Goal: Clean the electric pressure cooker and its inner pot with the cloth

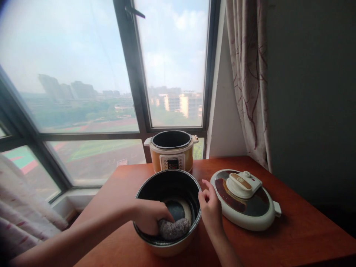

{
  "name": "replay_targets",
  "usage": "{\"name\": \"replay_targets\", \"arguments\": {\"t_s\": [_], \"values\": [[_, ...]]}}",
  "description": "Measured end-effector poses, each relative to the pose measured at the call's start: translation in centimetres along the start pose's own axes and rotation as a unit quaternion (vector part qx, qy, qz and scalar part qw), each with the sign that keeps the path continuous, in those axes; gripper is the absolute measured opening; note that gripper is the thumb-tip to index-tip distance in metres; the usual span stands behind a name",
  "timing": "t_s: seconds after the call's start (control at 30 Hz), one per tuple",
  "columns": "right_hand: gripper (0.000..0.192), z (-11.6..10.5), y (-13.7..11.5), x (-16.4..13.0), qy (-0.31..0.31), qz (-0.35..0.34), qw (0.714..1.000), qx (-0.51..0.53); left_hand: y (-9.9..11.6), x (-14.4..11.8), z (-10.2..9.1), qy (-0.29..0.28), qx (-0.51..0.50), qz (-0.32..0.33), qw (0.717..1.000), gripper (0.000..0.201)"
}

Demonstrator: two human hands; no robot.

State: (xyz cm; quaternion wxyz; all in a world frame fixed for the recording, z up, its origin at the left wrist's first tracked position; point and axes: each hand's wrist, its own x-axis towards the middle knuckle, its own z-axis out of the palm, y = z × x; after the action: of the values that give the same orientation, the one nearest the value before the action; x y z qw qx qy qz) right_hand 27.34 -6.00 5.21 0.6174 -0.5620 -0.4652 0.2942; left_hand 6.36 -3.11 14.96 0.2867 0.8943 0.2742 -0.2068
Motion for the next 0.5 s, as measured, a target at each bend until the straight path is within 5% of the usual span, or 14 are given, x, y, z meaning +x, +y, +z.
{"name": "replay_targets", "arguments": {"t_s": [0.2, 0.27, 0.4, 0.5], "values": [[0.05, 0.3, 0.7, 0.1, 0.012, -0.005, 1.0, -0.014, 2.2, 2.5, 1.3, 0.12, -0.178, -0.064, 0.975, 0.015], [0.049, 0.2, 1.1, 0.3, 0.013, -0.01, 1.0, -0.011, 2.7, 4.1, 1.8, 0.169, -0.261, -0.106, 0.944, 0.013], [0.047, 0.1, 1.9, 0.5, 0.004, -0.009, 1.0, 0.002, 3.3, 6.9, 2.6, 0.259, -0.441, -0.177, 0.841, 0.015], [0.044, -0.1, 2.2, 0.9, -0.017, -0.014, 1.0, 0.007, 3.2, 7.9, 2.7, 0.269, -0.469, -0.168, 0.824, 0.013]]}}
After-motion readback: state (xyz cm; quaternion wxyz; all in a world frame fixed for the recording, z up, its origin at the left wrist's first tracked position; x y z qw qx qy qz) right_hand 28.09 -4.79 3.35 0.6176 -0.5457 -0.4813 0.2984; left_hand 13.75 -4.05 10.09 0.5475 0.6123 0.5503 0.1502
